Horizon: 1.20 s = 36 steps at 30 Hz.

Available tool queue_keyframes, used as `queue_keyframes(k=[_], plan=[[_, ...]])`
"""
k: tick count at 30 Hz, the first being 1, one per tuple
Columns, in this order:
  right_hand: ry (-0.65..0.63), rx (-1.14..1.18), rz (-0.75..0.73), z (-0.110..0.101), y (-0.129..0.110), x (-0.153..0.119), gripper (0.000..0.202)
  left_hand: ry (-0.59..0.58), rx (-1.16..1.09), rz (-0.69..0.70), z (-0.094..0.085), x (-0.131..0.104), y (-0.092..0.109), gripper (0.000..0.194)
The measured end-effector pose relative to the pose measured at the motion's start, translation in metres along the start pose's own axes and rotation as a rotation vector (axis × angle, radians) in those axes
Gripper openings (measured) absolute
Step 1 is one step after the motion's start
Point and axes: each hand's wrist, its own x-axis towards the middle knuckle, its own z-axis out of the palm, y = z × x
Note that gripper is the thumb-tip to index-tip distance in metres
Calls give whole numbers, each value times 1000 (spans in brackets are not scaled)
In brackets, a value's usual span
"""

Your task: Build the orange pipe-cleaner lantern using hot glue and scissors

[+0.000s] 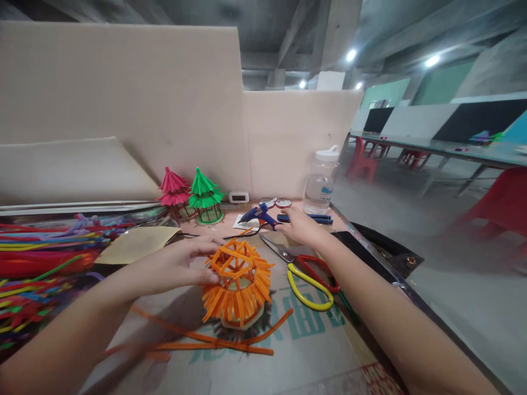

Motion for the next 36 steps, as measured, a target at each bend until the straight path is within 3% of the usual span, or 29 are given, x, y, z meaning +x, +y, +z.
queue_keyframes(k=[4, 6, 10, 13, 20, 26, 28, 30, 32, 34, 36], plan=[[-40, 64, 56, 32, 25, 19, 42, 38, 83, -93, -13, -13, -3, 50], [-66, 87, 75, 40, 31, 27, 41, 155, 107, -96, -18, -18, -1, 40], [-161, 145, 67, 49, 32, 41, 34, 521, 159, 5, -15, -16, 10, 26], [-216, 185, 63, 54, 23, 46, 34, 617, 296, 101, -4, -11, 18, 20], [-145, 241, 135, 60, 1, 48, 34, 489, 375, 145, -6, -1, 29, 22], [3, 373, 196, 28, -4, 28, 23, 438, 235, 121, -13, 0, 36, 26], [2, 455, 186, 13, -8, 16, 23, 362, 188, 41, -16, -4, 31, 48], [18, 554, 155, -1, -14, 5, 28, 233, 175, -14, -19, -9, 23, 85], [58, 644, 117, -11, -21, -3, 29, 155, 155, -47, -18, -12, 14, 105], [92, 745, 68, -18, -27, -6, 32, 104, 90, -77, -13, -11, 8, 104], [106, 852, 15, -22, -32, -6, 34, 54, -36, -97, -4, -8, 6, 91]])
